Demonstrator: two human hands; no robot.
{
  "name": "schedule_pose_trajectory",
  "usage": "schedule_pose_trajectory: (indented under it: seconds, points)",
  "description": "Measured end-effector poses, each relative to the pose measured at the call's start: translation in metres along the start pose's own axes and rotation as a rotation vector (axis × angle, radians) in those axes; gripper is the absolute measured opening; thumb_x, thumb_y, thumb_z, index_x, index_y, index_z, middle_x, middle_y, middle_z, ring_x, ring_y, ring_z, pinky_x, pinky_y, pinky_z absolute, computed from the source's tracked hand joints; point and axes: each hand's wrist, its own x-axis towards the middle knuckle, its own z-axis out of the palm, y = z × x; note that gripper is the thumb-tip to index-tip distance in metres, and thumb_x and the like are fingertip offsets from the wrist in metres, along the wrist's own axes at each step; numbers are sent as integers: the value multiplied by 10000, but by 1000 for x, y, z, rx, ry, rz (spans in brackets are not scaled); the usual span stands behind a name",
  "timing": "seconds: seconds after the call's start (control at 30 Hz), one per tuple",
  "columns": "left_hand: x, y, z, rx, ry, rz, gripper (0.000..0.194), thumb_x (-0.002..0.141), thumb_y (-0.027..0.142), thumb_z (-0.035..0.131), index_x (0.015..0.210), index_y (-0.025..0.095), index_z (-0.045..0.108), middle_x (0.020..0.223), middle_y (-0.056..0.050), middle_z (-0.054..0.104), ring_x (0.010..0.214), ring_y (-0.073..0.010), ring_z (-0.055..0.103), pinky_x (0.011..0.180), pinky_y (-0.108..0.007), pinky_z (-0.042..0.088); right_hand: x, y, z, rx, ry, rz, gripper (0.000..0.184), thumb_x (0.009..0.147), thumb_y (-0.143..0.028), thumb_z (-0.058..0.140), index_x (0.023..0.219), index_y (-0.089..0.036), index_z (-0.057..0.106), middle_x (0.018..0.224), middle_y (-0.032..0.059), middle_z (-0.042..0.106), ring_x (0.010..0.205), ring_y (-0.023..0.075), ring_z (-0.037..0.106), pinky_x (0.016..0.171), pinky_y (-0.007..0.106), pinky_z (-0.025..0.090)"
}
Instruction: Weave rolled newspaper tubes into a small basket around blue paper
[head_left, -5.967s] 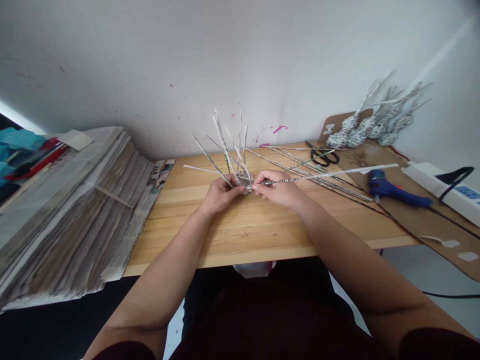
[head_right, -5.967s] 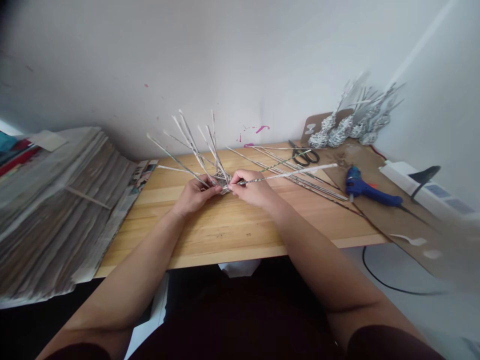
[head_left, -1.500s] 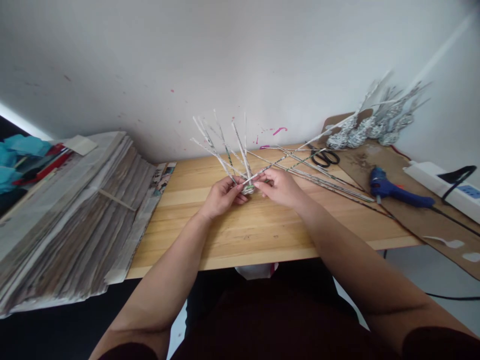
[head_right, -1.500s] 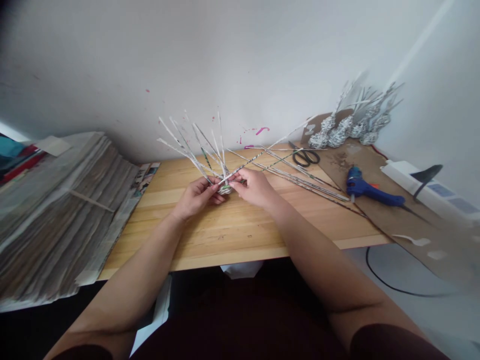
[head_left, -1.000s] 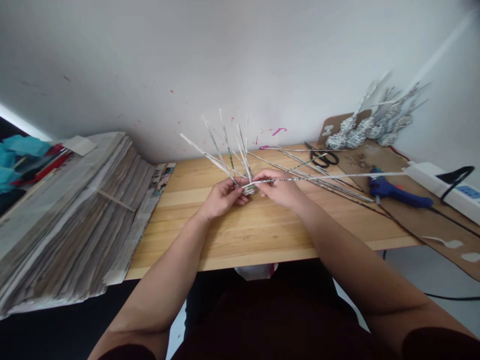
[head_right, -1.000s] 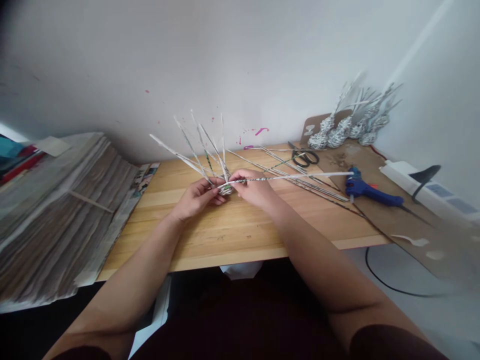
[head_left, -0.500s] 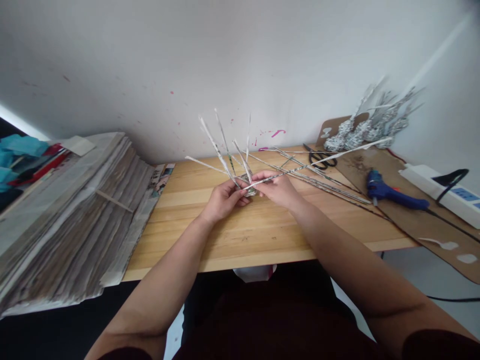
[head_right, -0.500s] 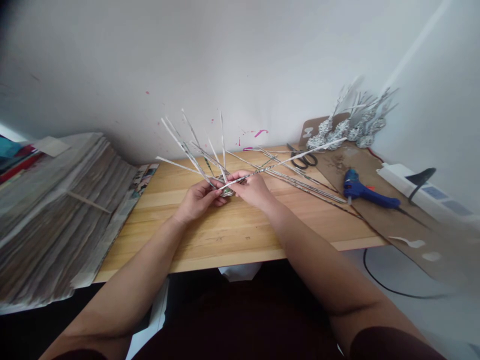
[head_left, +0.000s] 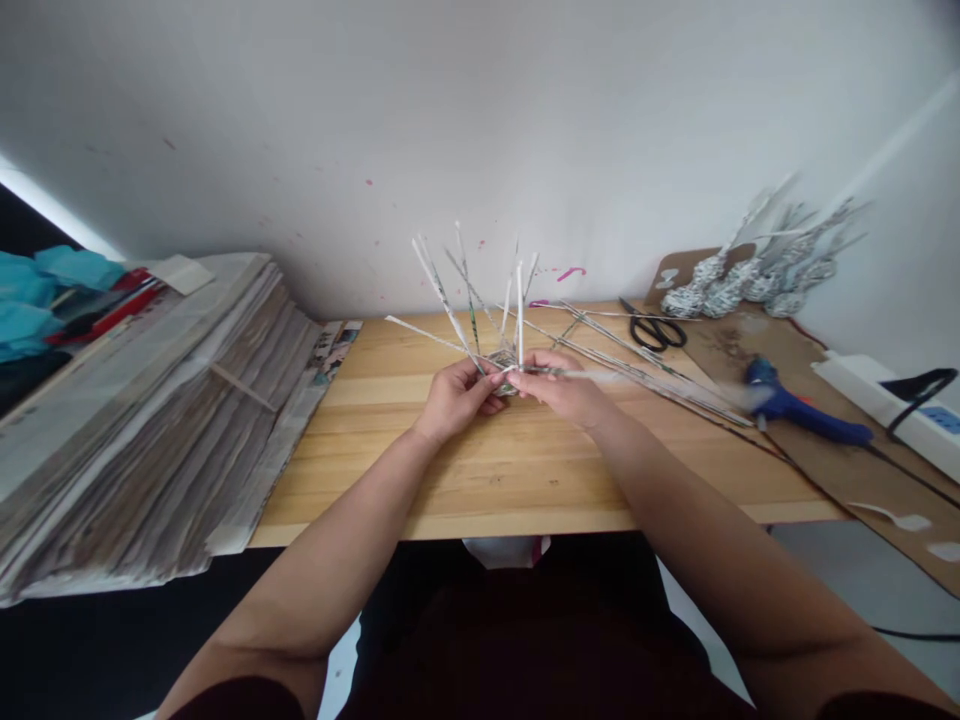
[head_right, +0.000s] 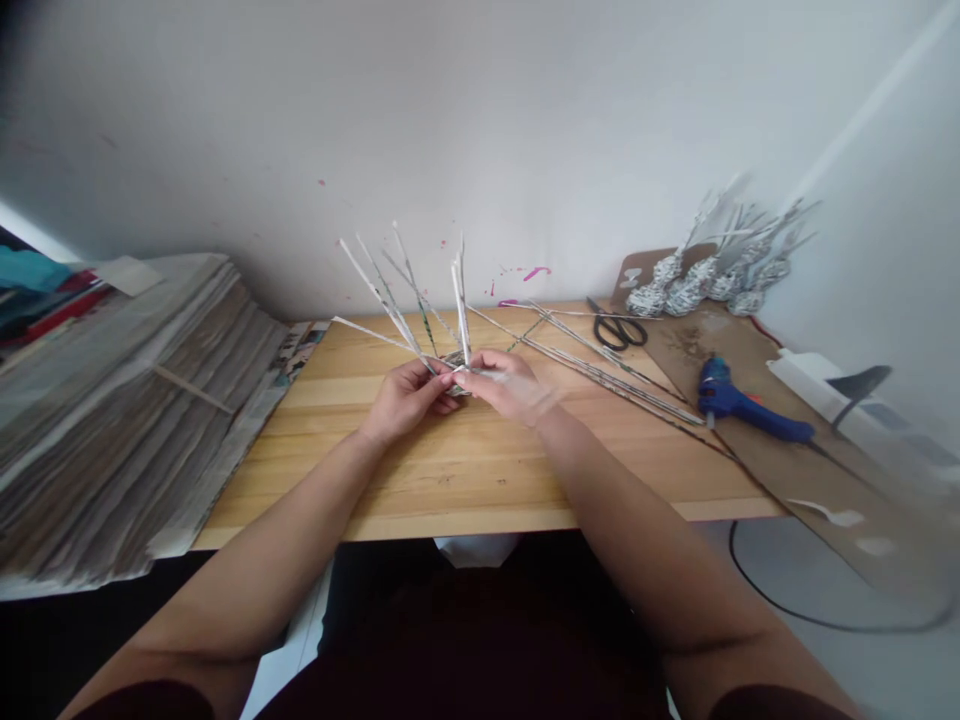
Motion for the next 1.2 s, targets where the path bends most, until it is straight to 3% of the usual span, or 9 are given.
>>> schedule_pose_trajectory:
  seconds: [0.1,0.2,0.27,0.37,0.47,0.6,0.8,0.9,1.2]
  points:
    - [0,2,1,0,81,10,514,714,598,815,884,152,624,682,-19,706,541,-134,684,512,-222,566,-1,-1,2,35,-23,-43,362,693,-534,802,780,-197,701,772,17,693,714,146,600,616,266,472]
    - [1,2,1,37,163,8,478,724,574,811,892,163,636,617,0,681,497,-140,663,476,-226,550,-2,0,2,-23,-8,-80,424,814,-552,712,1079,-227,775,970,54,741,769,160,624,641,288,507]
    - [1,1,0,70,176,13,440,734,537,812,901,165,648,611,3,680,487,-136,656,469,-219,538,-2,1,1,-131,47,-152,462,901,-531,628,1248,-246,735,1045,68,732,754,162,621,662,310,527]
    - [1,-2,-1,122,149,46,380,749,487,809,888,161,670,613,3,679,479,-117,636,467,-204,518,-3,5,0,-407,152,-297,440,977,-431,543,1340,-232,691,985,83,714,770,188,631,722,341,535]
    - [0,-3,0,133,84,77,348,756,465,808,863,153,697,670,-14,703,522,-105,640,519,-209,542,-5,5,1,-624,214,-342,341,976,-353,563,1240,-224,737,930,80,720,816,210,657,762,340,523]
    - [1,-2,-2,73,59,39,417,728,512,828,895,147,715,691,-25,713,576,-125,667,568,-237,575,-6,3,2,-679,252,-358,200,936,-335,642,1028,-203,762,959,88,730,807,205,672,735,322,523]
    - [5,-6,-4,2,63,30,535,619,543,894,937,140,741,683,-16,706,571,-101,631,574,-219,557,-3,9,-3,-773,249,-484,147,907,-245,669,1040,-203,714,1027,109,701,1000,258,642,847,368,521]
    - [5,-8,-4,21,61,16,555,588,538,910,940,138,758,678,-17,706,561,-95,605,560,-217,538,-2,10,-5,-840,248,-513,74,911,-178,642,941,-208,703,955,90,686,972,259,620,885,386,493]
    - [4,-11,-2,80,124,86,461,633,527,884,884,153,787,654,-17,688,537,-102,570,522,-228,496,-12,-7,7,-1148,270,-603,192,995,-205,541,908,-207,713,909,83,700,847,237,605,778,366,401]
